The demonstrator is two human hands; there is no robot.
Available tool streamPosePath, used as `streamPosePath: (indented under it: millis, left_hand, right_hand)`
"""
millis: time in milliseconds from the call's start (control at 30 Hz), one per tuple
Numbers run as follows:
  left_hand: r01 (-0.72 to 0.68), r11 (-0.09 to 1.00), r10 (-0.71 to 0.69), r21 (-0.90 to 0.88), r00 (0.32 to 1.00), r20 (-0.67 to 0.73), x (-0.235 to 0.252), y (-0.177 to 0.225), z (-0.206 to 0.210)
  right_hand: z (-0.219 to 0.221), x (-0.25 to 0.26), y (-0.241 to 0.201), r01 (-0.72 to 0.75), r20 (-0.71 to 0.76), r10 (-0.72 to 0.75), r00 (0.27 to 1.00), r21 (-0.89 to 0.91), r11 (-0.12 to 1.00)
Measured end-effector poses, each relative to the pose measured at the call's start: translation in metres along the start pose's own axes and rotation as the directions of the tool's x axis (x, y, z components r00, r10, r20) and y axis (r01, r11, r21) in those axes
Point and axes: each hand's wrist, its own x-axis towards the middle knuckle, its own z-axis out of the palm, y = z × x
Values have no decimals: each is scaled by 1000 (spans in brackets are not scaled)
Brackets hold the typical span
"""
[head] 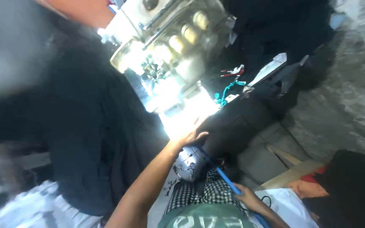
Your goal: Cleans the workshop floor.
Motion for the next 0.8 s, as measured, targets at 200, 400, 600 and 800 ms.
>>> streamPosePath:
  millis: [200,400,600,800]
  left_hand:
    - [-42,989,44,140,999,-10,-1,-8,9]
    - [-37,983,43,178,999,-26,-3,-13,12]
    - [-13,982,16,186,1000,-16,-4,-13,11]
    - [-34,980,41,196,999,-31,-6,-13,11]
  right_hand:
    - [-82,-4,34,-13,-527,167,833,284,959]
    - [-99,86,-36,128,-618,268,739,519,845]
    - [-40,139,-90,-34,-421,172,891,315,949]
    - [-28,136,-10,-105,-294,50,954,-173,979]
